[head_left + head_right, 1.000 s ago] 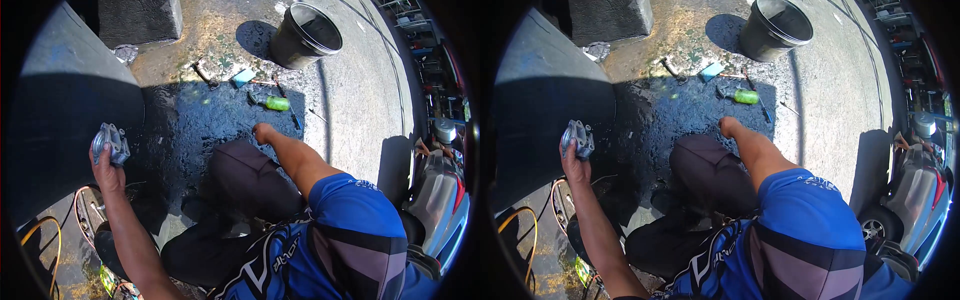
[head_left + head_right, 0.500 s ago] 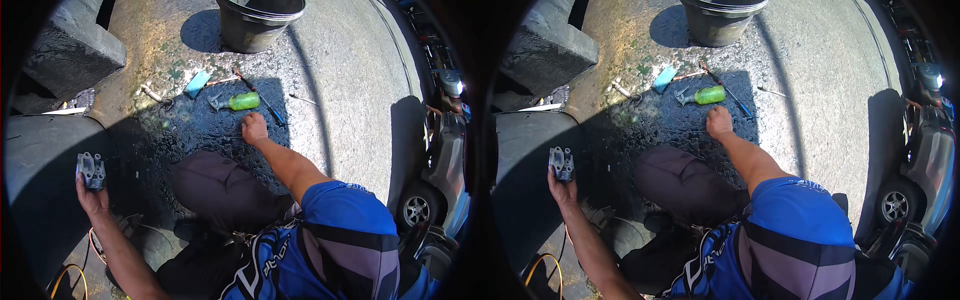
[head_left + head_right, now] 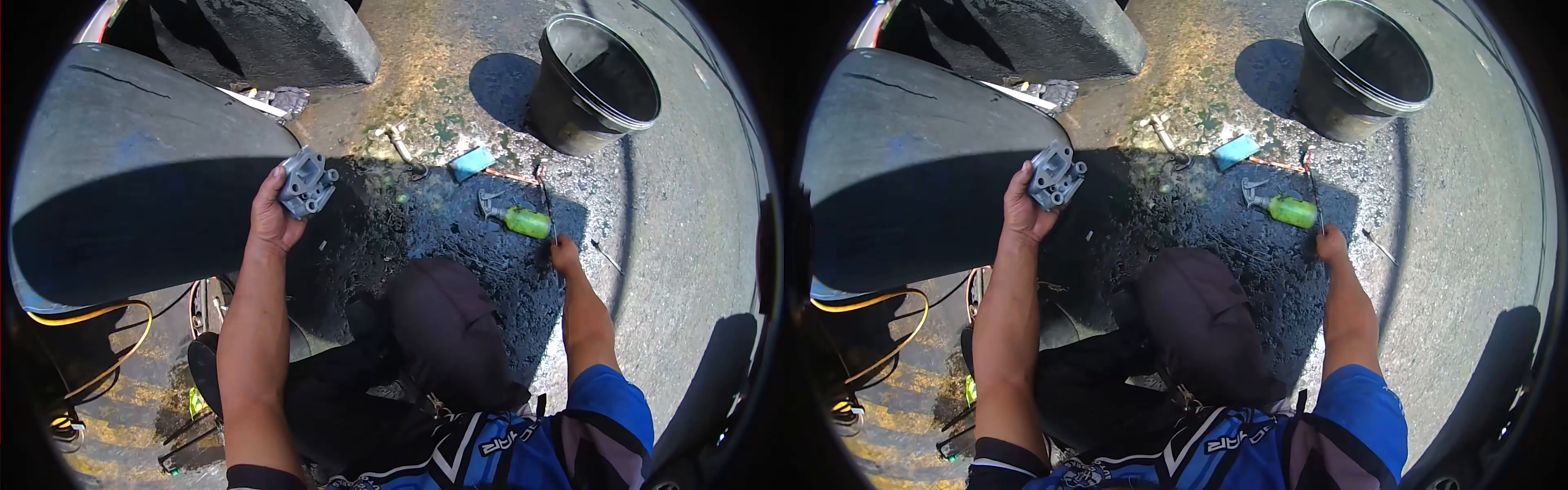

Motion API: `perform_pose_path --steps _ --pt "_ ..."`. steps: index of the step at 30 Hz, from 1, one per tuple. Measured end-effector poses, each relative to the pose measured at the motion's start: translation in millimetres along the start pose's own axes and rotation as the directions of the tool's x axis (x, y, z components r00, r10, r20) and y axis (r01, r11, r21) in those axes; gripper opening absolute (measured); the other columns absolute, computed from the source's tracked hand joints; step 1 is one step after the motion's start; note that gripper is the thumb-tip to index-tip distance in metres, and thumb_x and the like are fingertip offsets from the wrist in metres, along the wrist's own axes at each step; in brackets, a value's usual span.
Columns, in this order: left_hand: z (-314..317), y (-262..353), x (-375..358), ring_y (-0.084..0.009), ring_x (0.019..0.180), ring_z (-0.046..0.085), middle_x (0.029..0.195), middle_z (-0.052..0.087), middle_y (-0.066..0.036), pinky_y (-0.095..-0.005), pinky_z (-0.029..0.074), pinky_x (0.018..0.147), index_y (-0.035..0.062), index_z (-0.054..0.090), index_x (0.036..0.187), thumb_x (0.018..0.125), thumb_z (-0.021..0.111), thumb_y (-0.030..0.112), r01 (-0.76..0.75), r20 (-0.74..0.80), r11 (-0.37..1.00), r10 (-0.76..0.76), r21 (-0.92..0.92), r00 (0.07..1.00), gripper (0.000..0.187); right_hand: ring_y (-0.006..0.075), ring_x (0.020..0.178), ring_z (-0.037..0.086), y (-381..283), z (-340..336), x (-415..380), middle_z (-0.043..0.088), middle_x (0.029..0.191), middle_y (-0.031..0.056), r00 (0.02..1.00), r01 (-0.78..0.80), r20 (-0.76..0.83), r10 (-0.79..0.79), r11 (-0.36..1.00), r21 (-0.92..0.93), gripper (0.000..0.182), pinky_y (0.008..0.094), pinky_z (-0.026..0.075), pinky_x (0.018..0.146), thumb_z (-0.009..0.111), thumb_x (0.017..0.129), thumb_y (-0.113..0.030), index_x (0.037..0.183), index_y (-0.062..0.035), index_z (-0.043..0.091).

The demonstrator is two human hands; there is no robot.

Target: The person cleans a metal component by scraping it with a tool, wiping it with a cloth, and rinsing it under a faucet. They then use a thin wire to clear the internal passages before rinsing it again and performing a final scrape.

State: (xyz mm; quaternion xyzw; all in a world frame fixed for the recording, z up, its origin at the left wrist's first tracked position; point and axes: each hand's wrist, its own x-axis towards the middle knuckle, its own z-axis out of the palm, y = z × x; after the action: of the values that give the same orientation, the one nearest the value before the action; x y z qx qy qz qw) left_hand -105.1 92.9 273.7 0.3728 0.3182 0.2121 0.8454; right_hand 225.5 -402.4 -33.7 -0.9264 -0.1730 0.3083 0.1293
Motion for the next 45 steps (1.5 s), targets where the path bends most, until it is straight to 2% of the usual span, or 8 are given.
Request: perform_pose_path --steps 1,4,7,9,14,21,36,45 --pt "1.0 1.3 1.1 -0.0295 0.110 0.067 0.120 0.068 -0.013 -0.0466 0.054 0.097 0.0053 0.061 0.126 0.094 0.062 0.034 -0.020 0.007 1.000 0.019 0.019 1.000 0.043 0.0241 0.080 0.070 -24.7 -19.7 -27.0 0.068 0.087 0.0142 0.976 -0.210 0.159 0.148 0.838 0.504 0.025 0.0368 0.055 0.071 0.058 0.092 -0.012 0.114 -0.0025 0.062" --pt "3.0 4.0 5.5 -0.0296 0.107 0.068 0.118 0.069 -0.014 -0.0458 0.054 0.096 0.0038 0.061 0.126 0.094 0.062 0.035 -0.019 0.012 0.999 0.018 0.033 1.000 0.045 0.0110 0.067 0.061 -45.7 -31.5 -44.4 0.062 0.075 0.0047 0.979 0.203 -0.067 -0.195 0.849 0.487 0.024 0.0295 0.048 0.060 0.055 0.102 -0.022 0.113 -0.0038 0.065" --pt "-5.7 1.7 16.0 -0.0340 0.115 0.065 0.124 0.067 -0.016 -0.0481 0.050 0.103 0.0020 0.060 0.129 0.093 0.059 0.039 0.022 0.001 0.999 -0.022 0.039 1.000 0.052 0.0160 0.071 0.063 -115.2 -60.7 -63.5 0.066 0.081 0.0074 0.933 0.235 0.143 -0.331 0.859 0.455 0.033 0.0322 0.051 0.068 0.052 0.104 -0.030 0.111 -0.0024 0.069" --pt "-13.2 -3.9 19.5 -0.0337 0.114 0.065 0.123 0.068 -0.016 -0.0479 0.051 0.102 0.0018 0.060 0.129 0.092 0.060 0.040 -0.002 0.023 1.000 0.001 0.011 1.000 0.053 0.0221 0.072 0.063 -178.5 -72.5 -79.7 0.067 0.079 0.0099 0.821 0.511 0.068 -0.567 0.783 0.354 0.042 0.0371 0.051 0.070 0.047 0.105 -0.036 0.099 -0.0021 0.071" --pt "-19.2 -7.2 23.9 -0.0300 0.106 0.068 0.117 0.069 -0.015 -0.0457 0.055 0.095 0.0028 0.062 0.126 0.091 0.061 0.040 -0.055 0.032 0.996 0.053 0.066 0.998 0.051 0.0394 0.084 0.065 -296.7 -98.7 -102.5 0.068 0.082 0.0199 0.709 0.703 0.094 -0.699 0.711 -0.020 0.049 0.0469 0.051 0.076 0.045 0.103 -0.045 0.087 -0.0046 0.067" --pt "-12.5 -0.8 12.7 -0.0202 0.092 0.069 0.106 0.067 -0.011 -0.0363 0.059 0.080 0.0023 0.054 0.124 0.085 0.072 0.013 -0.179 0.010 0.955 0.182 0.237 0.983 0.045 0.0428 0.092 0.065 -342.0 -106.6 -123.8 0.069 0.087 0.0222 0.800 0.600 0.138 -0.584 0.779 -0.180 0.050 0.0527 0.051 0.082 0.043 0.102 -0.045 0.089 -0.0043 0.069" --pt "2.1 1.2 11.8 -0.0197 0.094 0.068 0.107 0.067 -0.010 -0.0344 0.057 0.083 0.0027 0.053 0.124 0.084 0.073 0.013 -0.216 0.088 0.943 0.200 0.253 0.976 0.046 0.0457 0.094 0.064 -393.5 -84.0 -105.8 0.067 0.092 0.0265 0.678 0.713 0.205 -0.706 0.699 0.049 0.053 0.0522 0.050 0.085 0.042 0.103 -0.047 0.096 -0.0002 0.068" --pt "-9.6 -4.9 13.0 -0.0212 0.095 0.068 0.107 0.067 -0.011 -0.0362 0.057 0.086 0.0030 0.053 0.123 0.087 0.071 0.014 -0.239 0.044 0.941 0.235 0.239 0.971 0.042 0.0457 0.090 0.065 -387.5 -59.9 -93.9 0.068 0.089 0.0265 0.793 0.609 0.096 -0.602 0.787 -0.099 0.054 0.0527 0.050 0.083 0.047 0.101 -0.047 0.089 0.0011 0.068"
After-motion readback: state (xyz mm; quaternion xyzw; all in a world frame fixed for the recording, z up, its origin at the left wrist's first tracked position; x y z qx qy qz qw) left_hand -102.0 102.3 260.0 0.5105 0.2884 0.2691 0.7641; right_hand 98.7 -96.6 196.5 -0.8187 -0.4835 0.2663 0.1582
